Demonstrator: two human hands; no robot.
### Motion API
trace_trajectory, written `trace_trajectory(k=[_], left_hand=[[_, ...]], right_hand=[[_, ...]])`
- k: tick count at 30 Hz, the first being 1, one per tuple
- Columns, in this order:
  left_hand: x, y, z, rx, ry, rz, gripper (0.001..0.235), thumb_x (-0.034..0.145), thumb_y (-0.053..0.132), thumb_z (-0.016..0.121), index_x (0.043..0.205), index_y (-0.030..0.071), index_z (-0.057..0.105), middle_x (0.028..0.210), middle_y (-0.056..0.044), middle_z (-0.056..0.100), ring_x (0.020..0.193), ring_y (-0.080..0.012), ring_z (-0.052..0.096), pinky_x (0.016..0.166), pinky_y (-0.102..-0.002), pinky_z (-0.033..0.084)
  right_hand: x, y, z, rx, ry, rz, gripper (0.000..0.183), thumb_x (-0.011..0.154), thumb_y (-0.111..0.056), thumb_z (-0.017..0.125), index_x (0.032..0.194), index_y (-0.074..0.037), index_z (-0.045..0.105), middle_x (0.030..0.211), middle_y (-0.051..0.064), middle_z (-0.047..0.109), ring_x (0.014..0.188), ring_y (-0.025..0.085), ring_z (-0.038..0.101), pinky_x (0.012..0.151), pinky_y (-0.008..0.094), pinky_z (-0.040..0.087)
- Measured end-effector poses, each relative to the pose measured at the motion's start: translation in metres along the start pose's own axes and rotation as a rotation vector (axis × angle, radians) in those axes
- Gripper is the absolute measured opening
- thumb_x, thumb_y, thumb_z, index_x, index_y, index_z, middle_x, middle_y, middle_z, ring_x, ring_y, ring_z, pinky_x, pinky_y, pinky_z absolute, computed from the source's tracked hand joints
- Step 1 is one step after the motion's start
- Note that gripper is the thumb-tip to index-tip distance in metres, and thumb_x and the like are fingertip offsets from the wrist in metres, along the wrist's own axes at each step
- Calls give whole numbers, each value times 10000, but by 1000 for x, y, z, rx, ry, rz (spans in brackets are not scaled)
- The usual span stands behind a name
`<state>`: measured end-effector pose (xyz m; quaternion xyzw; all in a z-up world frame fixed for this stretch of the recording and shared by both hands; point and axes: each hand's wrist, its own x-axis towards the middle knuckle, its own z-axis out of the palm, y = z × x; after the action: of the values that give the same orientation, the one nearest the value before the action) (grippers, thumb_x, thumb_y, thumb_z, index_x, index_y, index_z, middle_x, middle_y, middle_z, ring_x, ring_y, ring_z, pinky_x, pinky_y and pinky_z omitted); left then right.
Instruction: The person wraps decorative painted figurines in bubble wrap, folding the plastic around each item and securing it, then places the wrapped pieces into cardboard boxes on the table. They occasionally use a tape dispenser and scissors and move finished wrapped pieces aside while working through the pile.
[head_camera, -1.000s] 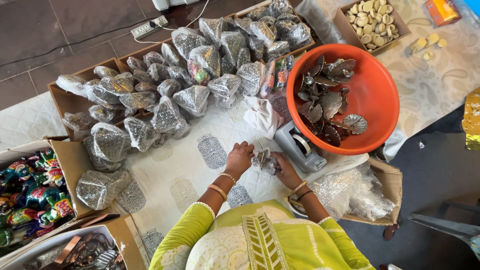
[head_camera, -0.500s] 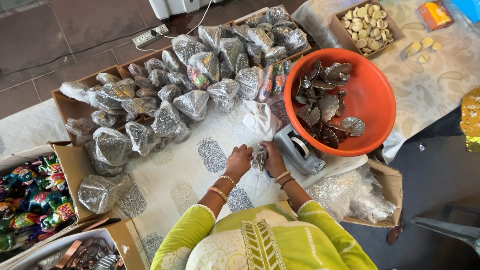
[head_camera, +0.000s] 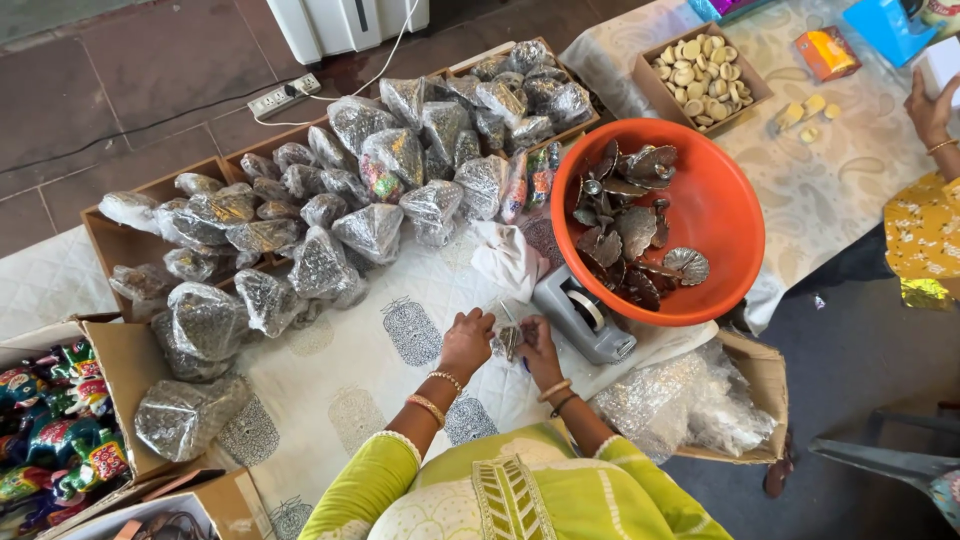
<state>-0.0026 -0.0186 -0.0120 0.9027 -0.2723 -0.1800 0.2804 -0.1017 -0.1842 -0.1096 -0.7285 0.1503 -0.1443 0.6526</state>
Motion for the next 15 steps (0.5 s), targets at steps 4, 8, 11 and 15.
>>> trace_trajectory(k=[4,8,11,15], left_hand=[[0,2,-6,-5,-18,-11,109,919,173,671,1007,118,637,1081,-63,625,1055,-325,604,884,-462,555],[1,-3,-3,-38,-4,-55,128,916,156,659,1040,128,640,1084,-74,621,1031,-327,628,875,-474,558],[-1,0,-6,-37,-9,-60,140,915,168,662,1047,128,639,1088,-79,621,1032,-329,634,865,-471,564],[0,-2,-4,-15,-8,-60,113,935,159,643,1045,129,636,1085,-82,622,1028,-321,639,869,-464,567]], right_hand=[[-9,-4,-2,533,29,317,401,927,46,531,1300,-99,498,1137,48,570,1041,156,582,899,298,493],[0,7,-9,648,-104,345,432,884,94,524,1281,-73,503,1165,62,585,1073,171,594,925,310,514],[16,-9,-15,452,-258,312,509,826,154,570,1257,-104,493,1129,28,604,1021,134,606,864,280,527],[25,11,0,142,-236,244,447,831,178,594,1181,-89,518,1026,19,622,925,100,614,760,262,530]])
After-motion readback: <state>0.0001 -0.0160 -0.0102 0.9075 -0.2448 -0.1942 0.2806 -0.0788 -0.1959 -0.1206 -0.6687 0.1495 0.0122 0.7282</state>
